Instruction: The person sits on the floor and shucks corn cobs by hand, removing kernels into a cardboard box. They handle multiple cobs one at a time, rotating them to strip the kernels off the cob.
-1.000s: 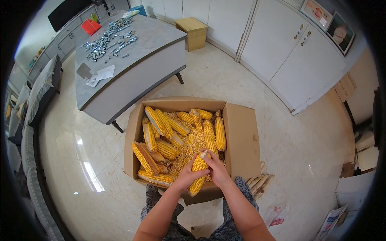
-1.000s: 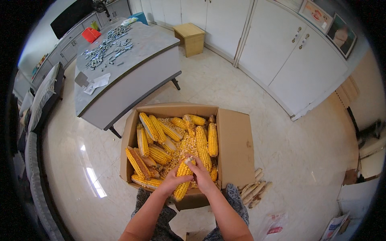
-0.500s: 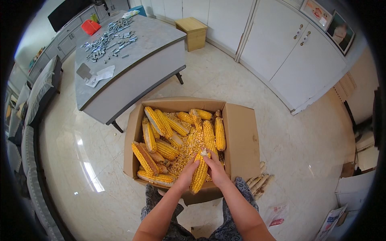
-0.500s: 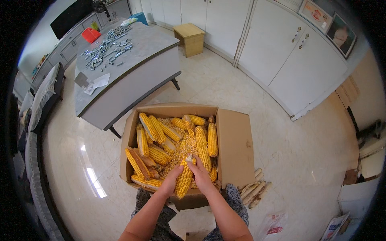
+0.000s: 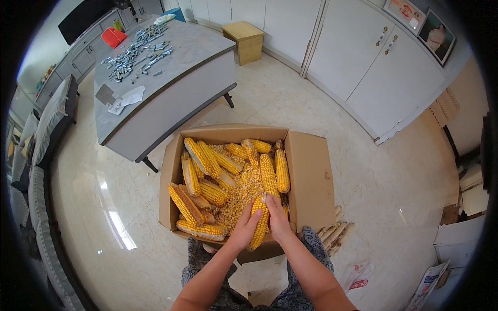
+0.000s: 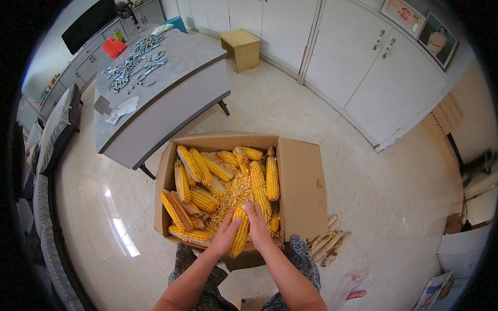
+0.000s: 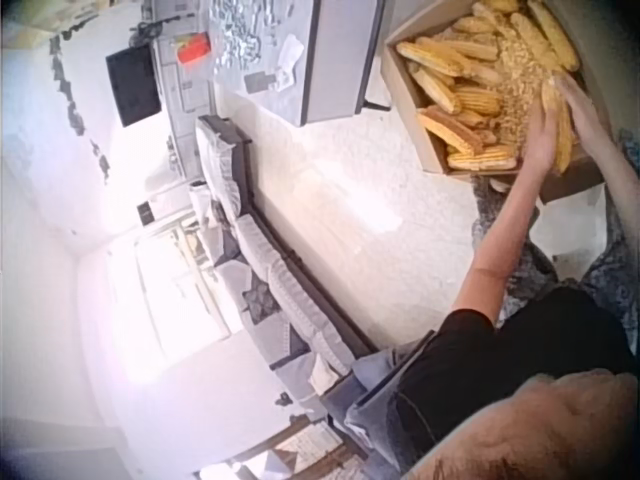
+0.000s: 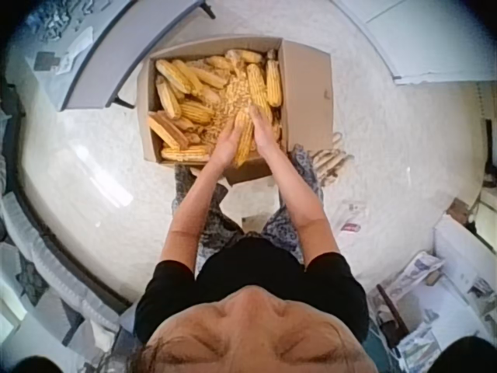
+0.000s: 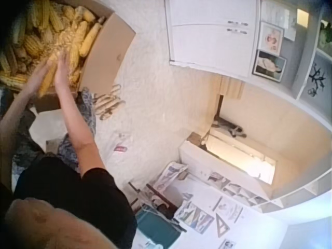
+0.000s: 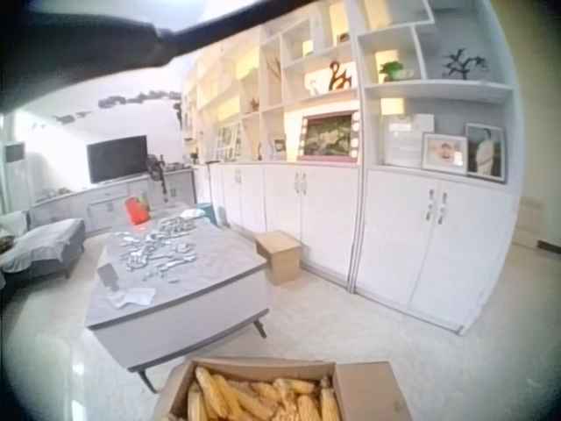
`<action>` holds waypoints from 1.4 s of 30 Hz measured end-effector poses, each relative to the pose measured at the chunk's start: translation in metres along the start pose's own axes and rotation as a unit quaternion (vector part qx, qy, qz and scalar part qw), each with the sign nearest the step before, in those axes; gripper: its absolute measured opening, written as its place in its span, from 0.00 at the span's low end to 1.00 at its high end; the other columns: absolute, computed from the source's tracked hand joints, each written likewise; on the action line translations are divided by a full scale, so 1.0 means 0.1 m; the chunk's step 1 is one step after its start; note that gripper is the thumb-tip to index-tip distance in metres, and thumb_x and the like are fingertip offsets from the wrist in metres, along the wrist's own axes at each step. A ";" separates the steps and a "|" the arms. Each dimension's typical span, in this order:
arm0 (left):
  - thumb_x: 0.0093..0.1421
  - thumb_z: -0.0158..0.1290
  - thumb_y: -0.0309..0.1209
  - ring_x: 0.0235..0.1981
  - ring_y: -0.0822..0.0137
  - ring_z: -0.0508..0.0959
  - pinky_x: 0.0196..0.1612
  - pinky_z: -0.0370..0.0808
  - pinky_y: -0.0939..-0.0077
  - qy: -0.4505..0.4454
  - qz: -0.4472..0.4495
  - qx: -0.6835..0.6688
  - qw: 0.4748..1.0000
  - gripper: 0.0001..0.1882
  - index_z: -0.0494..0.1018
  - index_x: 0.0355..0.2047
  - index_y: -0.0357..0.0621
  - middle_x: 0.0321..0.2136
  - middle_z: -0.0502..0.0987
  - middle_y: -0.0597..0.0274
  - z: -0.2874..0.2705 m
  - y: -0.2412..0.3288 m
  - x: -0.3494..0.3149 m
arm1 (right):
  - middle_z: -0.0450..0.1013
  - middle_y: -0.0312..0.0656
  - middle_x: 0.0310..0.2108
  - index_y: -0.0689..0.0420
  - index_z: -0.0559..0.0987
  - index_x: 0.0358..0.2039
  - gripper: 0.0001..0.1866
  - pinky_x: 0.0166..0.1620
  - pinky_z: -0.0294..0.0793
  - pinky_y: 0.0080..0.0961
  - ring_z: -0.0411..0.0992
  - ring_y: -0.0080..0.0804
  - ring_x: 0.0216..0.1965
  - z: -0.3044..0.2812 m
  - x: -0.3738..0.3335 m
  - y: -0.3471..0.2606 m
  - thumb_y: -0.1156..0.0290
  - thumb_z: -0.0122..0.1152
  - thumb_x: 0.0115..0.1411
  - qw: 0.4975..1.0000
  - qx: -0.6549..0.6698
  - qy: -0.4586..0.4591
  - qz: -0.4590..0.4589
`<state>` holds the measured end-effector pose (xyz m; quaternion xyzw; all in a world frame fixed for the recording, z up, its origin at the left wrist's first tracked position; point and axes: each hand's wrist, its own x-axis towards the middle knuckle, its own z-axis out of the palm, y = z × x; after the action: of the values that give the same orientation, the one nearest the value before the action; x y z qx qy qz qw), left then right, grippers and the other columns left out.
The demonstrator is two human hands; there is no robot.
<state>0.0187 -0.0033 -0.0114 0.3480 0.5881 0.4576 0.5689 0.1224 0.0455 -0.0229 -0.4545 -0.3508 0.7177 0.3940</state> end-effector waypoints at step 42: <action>0.57 0.48 0.40 0.44 0.44 0.71 0.45 0.68 0.64 0.090 0.109 0.222 0.965 0.33 0.52 0.55 0.32 0.43 0.68 0.36 -0.11 0.05 -0.10 | 0.59 0.51 0.53 0.67 0.62 0.53 0.27 0.58 0.50 0.27 0.57 0.37 0.55 0.25 0.03 0.05 0.58 0.41 0.62 0.992 -0.125 -0.003 0.009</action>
<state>0.0080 -0.0123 -0.0044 0.4849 0.6825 0.4039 0.3686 0.0975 0.0430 -0.0197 -0.5010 -0.4349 0.6732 0.3266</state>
